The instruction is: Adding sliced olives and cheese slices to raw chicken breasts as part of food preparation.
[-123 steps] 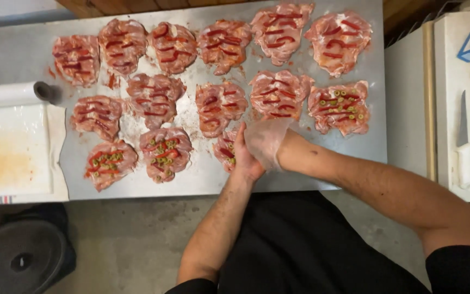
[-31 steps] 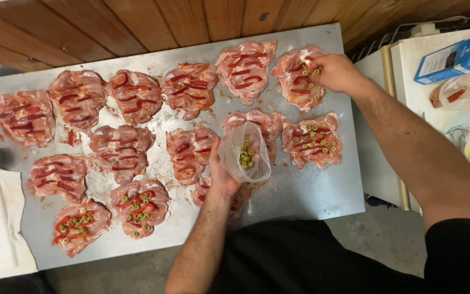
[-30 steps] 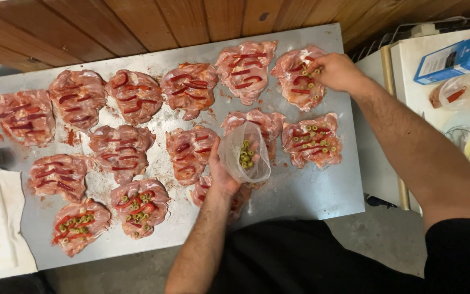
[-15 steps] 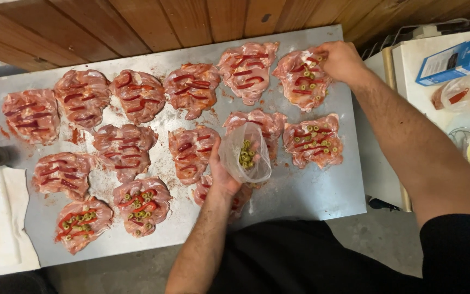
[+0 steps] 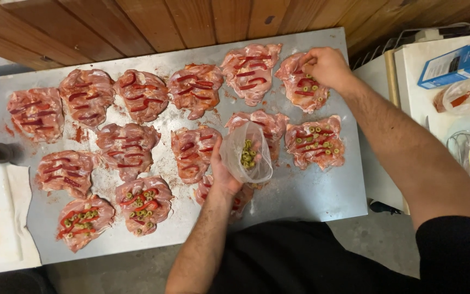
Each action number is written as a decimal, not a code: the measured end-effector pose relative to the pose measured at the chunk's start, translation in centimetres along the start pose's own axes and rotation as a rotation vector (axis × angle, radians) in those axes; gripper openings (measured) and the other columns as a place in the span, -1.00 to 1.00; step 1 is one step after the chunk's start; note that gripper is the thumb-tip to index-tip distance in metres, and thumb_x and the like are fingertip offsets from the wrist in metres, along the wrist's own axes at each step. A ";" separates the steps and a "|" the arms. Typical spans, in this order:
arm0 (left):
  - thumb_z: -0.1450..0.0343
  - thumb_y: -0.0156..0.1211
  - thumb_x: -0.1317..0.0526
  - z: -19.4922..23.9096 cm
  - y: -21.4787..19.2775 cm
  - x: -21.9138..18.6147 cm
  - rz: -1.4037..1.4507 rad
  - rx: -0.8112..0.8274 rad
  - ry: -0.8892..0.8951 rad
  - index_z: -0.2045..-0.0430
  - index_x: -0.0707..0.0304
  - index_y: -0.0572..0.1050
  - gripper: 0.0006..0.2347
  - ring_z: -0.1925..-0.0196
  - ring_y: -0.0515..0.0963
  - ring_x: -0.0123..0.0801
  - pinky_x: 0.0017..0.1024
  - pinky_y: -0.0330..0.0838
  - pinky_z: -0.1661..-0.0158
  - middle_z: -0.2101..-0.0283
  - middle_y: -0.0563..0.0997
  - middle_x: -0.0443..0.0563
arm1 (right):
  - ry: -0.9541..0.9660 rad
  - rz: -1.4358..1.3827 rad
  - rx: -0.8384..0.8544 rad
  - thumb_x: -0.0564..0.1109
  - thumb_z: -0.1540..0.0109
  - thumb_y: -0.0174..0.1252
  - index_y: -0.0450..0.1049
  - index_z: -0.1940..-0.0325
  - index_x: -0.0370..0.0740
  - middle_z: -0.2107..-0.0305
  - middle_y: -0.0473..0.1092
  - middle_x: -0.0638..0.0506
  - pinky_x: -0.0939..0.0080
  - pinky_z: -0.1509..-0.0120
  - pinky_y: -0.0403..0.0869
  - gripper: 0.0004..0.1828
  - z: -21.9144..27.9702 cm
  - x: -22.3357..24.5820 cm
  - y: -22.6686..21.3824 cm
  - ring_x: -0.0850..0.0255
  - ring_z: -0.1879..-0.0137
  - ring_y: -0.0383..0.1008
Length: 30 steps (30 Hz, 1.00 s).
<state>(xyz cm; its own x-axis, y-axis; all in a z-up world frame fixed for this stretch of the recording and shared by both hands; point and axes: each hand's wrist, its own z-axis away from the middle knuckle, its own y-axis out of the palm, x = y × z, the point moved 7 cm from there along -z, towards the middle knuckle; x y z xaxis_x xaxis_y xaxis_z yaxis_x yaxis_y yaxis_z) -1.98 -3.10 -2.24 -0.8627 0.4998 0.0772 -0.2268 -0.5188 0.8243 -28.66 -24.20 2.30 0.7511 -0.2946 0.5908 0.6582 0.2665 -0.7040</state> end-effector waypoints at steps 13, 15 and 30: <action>-0.45 0.00 -0.20 0.6 -0.1 0.0 0.016 0.024 0.019 -0.37 0.23 0.26 -0.35 0.02 0.62 0.11 -0.07 0.66 0.22 -0.19 0.44 0.43 | 0.055 -0.185 -0.073 -0.28 -0.31 0.19 0.55 0.11 -0.10 0.18 0.57 0.08 0.40 0.21 0.56 -0.87 0.3 -2.9 -2.0 0.38 0.20 0.63; -0.44 0.04 -0.21 0.6 -0.1 0.0 0.043 0.049 -0.011 -0.38 0.27 0.24 -0.32 0.02 0.63 0.09 -0.07 0.67 0.19 -0.15 0.47 0.45 | 0.045 -0.067 -0.129 -0.18 -0.33 0.26 0.59 0.11 -0.04 0.14 0.57 0.08 0.26 0.28 0.52 -0.92 0.7 -3.1 -2.8 0.32 0.16 0.57; -0.46 -0.03 -0.21 1.0 -0.2 0.3 0.011 0.041 0.012 -0.37 0.21 0.25 -0.36 0.05 0.64 0.04 -0.11 0.66 0.23 -0.13 0.47 0.41 | 0.076 -0.058 -0.163 -0.08 -0.30 0.30 0.60 0.10 0.03 0.24 0.54 0.16 0.21 0.14 0.45 -0.91 1.5 -4.6 -3.5 0.33 0.17 0.50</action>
<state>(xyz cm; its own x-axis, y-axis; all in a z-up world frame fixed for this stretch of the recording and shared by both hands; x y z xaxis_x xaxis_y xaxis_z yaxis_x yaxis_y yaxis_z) -1.76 -2.13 -1.76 -0.8704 0.4858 0.0796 -0.1989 -0.4950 0.8458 -34.35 -22.45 2.66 0.7023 -0.3751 0.6050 0.6789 0.0972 -0.7278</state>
